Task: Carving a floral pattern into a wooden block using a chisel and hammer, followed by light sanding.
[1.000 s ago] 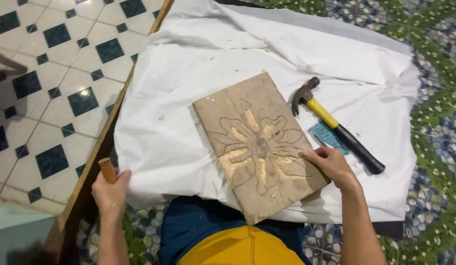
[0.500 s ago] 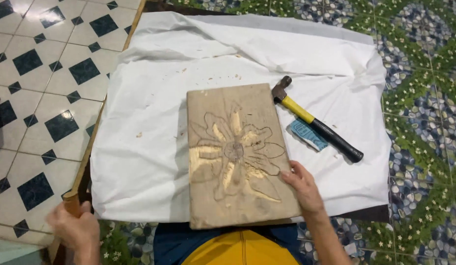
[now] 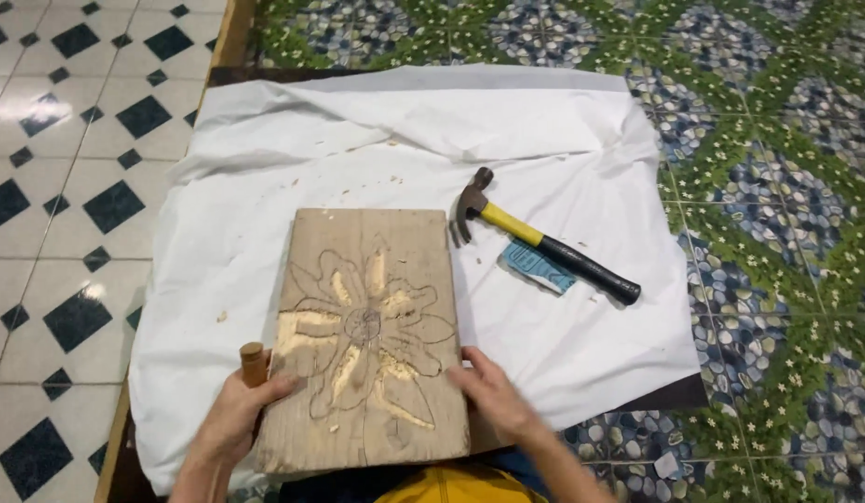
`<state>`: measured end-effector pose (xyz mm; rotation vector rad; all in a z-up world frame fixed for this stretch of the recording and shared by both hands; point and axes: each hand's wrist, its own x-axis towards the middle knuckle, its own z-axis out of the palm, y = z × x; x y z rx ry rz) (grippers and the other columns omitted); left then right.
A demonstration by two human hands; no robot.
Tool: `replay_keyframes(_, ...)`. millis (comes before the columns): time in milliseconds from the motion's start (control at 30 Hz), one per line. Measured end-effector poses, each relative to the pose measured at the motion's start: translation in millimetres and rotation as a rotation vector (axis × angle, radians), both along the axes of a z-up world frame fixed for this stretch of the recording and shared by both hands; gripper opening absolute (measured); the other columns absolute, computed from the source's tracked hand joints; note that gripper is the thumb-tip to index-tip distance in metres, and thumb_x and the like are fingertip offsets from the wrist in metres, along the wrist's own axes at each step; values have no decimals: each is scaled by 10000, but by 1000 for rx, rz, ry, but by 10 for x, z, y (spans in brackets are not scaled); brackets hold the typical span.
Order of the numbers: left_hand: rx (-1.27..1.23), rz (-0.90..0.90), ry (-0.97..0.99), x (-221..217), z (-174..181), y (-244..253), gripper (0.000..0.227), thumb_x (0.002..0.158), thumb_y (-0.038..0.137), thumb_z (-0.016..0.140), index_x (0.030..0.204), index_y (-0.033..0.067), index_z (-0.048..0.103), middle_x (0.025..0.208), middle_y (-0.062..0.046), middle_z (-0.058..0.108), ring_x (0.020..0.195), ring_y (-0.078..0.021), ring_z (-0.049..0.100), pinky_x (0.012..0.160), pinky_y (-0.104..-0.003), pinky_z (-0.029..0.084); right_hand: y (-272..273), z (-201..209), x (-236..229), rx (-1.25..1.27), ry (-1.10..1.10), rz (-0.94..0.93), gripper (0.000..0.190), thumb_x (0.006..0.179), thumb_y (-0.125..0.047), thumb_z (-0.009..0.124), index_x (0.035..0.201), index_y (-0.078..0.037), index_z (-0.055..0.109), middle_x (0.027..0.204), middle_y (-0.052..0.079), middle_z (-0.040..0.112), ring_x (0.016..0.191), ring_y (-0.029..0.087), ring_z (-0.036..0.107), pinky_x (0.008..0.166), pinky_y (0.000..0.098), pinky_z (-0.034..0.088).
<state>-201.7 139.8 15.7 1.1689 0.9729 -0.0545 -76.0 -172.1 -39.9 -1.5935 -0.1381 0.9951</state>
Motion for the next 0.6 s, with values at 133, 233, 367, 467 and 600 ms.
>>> replay_keyframes(133,62,100,-34,-12,87,-182,731,698,-57,643,1407,-125,476,1183,-345,631,990,-401,627,837,-425,493,-607,-643,1204,-308,-734,-203,289,1006,-299,490,1022,-120,717,719,27,658,650,146,594,583,299,508)
replay_keyframes(233,130,107,-48,7,288,-288,706,707,-26,637,1395,-108,500,1165,-319,654,976,-374,633,840,-398,482,-573,-265,1879,-752,-1451,-304,212,914,-88,646,1090,14,706,1160,191,619,1084,354,500,968,494,385)
replay_keyframes(367,136,119,60,6,503,-331,777,716,-60,597,1468,-93,407,1316,-338,596,1200,-388,592,1055,-447,427,-537,-238,2240,-833,-1200,77,275,966,-293,663,1122,-68,684,1072,110,654,1035,281,591,946,411,466)
replay_keyframes(467,150,82,69,97,857,-408,757,708,-46,587,1453,-78,458,1272,-316,622,1140,-383,602,1000,-444,440,-567,-339,2297,-803,-1362,121,244,963,-246,659,1065,-26,640,1000,152,660,867,316,644,790,431,530)
replay_keyframes(600,203,30,-36,250,826,-257,632,735,-85,589,1365,-126,560,1182,-315,664,1006,-354,631,859,-381,480,-557,-91,2242,-866,-1383,22,240,1025,-243,590,1019,-4,588,863,161,637,682,312,654,642,449,563)
